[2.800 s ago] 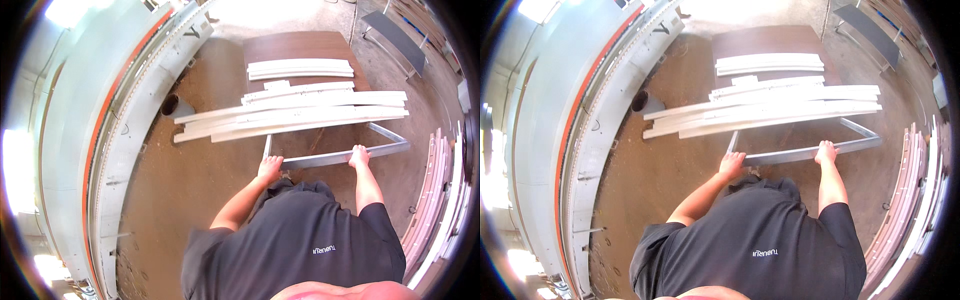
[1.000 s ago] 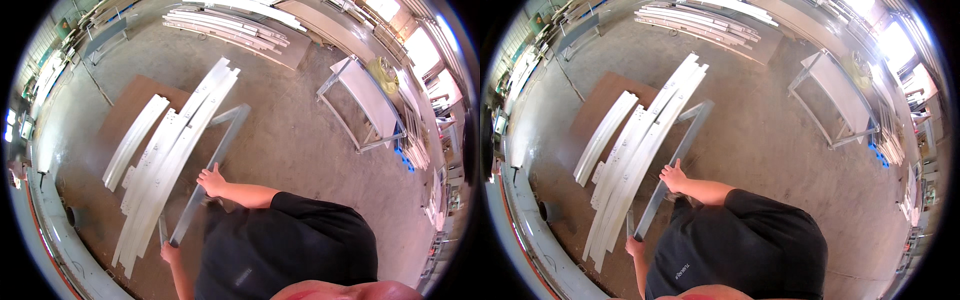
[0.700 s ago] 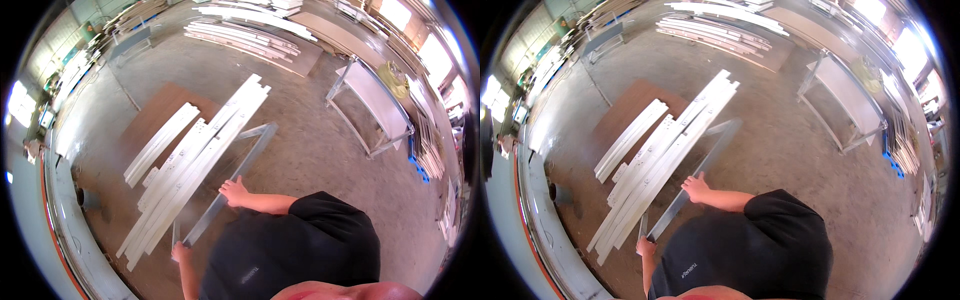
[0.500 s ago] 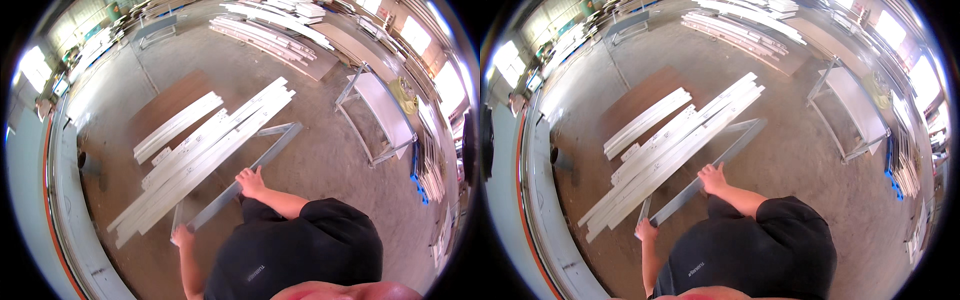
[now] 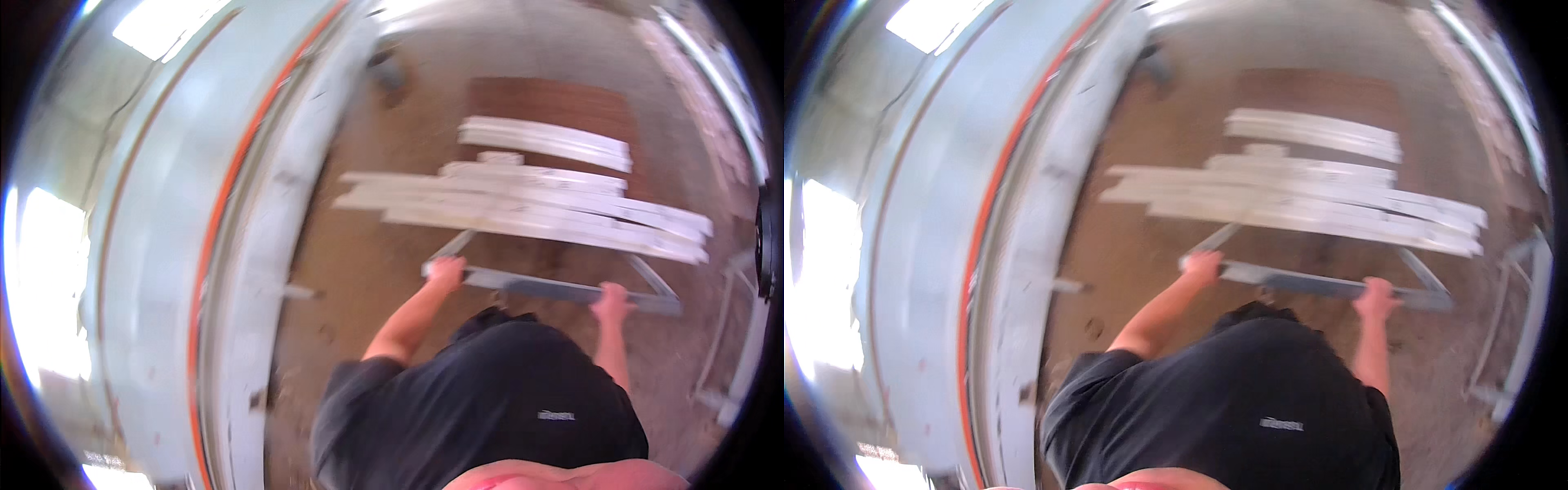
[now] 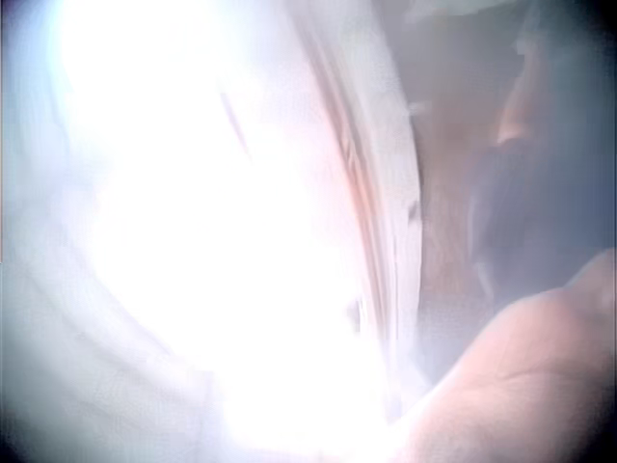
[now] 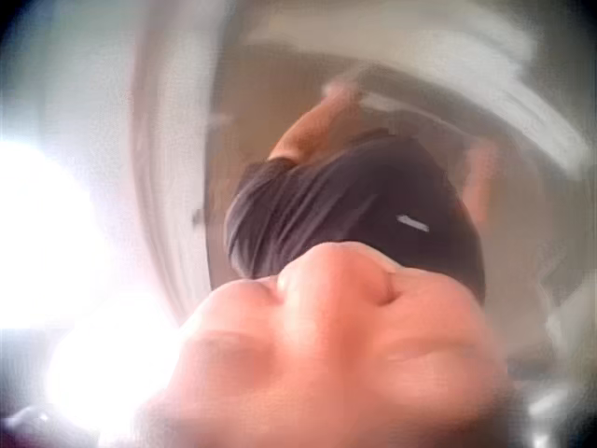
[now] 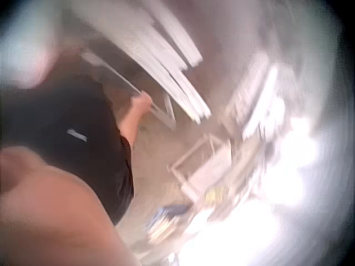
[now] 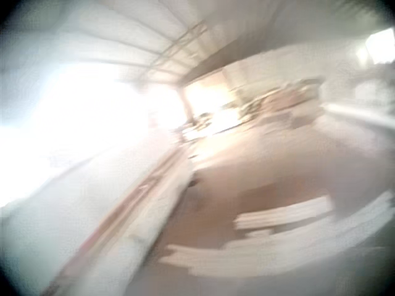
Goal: The person feeds white rectangular wood planks into a conveyor-based processing machine one at a time, then collects the processed pieces and stacks them on a nearby metal table. The person also moves a dark rectangular board and organizes the finished planks into a neat pile.
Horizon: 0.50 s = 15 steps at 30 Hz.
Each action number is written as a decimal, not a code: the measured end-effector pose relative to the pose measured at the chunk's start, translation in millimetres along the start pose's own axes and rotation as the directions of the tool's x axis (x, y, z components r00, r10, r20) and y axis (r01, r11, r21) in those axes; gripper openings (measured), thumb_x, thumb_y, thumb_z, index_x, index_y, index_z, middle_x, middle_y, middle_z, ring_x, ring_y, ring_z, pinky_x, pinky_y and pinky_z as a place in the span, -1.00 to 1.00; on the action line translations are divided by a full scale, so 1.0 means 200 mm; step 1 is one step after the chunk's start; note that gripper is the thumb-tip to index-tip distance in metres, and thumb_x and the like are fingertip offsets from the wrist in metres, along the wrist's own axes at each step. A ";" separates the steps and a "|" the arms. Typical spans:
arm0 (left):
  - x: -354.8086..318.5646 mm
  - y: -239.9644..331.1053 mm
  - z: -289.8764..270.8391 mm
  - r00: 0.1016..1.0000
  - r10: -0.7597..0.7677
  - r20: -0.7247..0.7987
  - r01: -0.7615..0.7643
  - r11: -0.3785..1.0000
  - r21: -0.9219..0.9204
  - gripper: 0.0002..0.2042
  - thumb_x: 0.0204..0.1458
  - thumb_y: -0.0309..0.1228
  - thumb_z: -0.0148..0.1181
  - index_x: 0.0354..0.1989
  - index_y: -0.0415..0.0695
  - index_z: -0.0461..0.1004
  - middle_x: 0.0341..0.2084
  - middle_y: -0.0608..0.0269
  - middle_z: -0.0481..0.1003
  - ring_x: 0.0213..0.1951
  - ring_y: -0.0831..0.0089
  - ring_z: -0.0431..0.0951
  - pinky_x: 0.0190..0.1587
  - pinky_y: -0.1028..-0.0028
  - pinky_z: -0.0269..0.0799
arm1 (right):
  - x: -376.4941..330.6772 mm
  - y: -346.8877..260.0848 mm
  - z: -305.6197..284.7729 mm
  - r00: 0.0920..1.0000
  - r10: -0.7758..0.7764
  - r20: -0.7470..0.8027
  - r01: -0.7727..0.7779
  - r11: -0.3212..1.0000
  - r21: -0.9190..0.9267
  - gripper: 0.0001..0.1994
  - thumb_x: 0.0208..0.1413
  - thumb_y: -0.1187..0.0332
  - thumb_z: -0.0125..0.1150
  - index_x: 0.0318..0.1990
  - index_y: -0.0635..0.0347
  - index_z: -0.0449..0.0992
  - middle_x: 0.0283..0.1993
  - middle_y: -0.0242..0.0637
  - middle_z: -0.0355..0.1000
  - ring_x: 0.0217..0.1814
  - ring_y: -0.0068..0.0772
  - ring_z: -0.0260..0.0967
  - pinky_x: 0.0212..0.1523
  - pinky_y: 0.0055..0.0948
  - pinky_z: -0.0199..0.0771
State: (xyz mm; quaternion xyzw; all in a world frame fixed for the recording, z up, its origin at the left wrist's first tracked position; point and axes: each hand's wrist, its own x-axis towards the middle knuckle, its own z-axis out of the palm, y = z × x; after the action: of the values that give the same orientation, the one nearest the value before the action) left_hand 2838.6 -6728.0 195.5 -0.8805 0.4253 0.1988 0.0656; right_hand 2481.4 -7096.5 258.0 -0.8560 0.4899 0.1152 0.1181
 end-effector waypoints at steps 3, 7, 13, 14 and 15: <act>-0.53 0.37 0.22 0.991 -0.075 0.109 0.075 0.997 0.006 -0.60 -0.06 -0.32 0.48 -0.01 -0.04 0.58 -0.02 0.03 0.65 0.15 0.01 0.61 0.23 0.08 0.50 | -0.58 0.41 -0.18 1.000 0.007 0.014 -0.005 0.985 -0.175 -0.51 -0.02 0.14 0.56 0.11 -0.15 0.58 0.25 -0.42 0.49 0.49 -0.19 0.29 0.38 0.85 0.04; -1.10 0.43 0.22 0.987 -0.133 0.086 0.136 0.990 -0.027 -0.62 -0.06 -0.34 0.49 -0.03 -0.02 0.61 0.01 0.07 0.65 0.19 0.04 0.59 0.27 0.06 0.47 | -1.06 0.61 -0.16 1.000 -0.015 0.007 0.016 0.973 -0.228 -0.56 0.04 0.17 0.49 0.10 -0.16 0.57 0.22 -0.43 0.49 0.46 -0.21 0.32 0.36 0.88 0.06; -1.79 0.71 0.31 0.967 -0.123 0.221 0.127 0.992 -0.001 -0.60 -0.03 -0.34 0.48 0.04 0.01 0.63 0.08 0.09 0.64 0.25 0.07 0.57 0.29 0.10 0.46 | -1.92 0.96 -0.33 0.996 0.020 0.082 0.000 0.973 -0.229 -0.58 0.04 0.16 0.48 0.08 -0.19 0.58 0.19 -0.45 0.50 0.46 -0.19 0.32 0.35 0.97 -0.04; -1.89 0.74 0.32 0.974 -0.130 0.183 0.132 0.991 0.000 -0.60 -0.03 -0.35 0.48 0.04 0.01 0.63 0.08 0.09 0.64 0.25 0.06 0.57 0.30 0.10 0.45 | -1.99 1.00 -0.29 0.997 0.019 0.074 -0.002 0.975 -0.221 -0.59 0.04 0.17 0.48 0.08 -0.19 0.58 0.19 -0.45 0.50 0.46 -0.19 0.32 0.35 0.97 -0.04; -2.01 0.75 0.41 0.977 -0.137 0.162 0.140 0.990 -0.008 -0.60 -0.03 -0.35 0.47 0.04 0.01 0.63 0.08 0.09 0.64 0.25 0.06 0.57 0.31 0.10 0.44 | -2.07 1.04 -0.21 0.996 0.018 0.082 0.000 0.975 -0.224 -0.59 0.04 0.17 0.48 0.08 -0.19 0.58 0.20 -0.45 0.50 0.46 -0.18 0.32 0.35 0.97 -0.05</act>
State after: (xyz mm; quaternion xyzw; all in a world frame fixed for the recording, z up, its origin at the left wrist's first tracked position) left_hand 2474.0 -6508.8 291.7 -0.8895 0.3543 0.2685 0.1051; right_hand 2101.0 -6875.3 408.8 -0.8560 0.4723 0.2061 0.0409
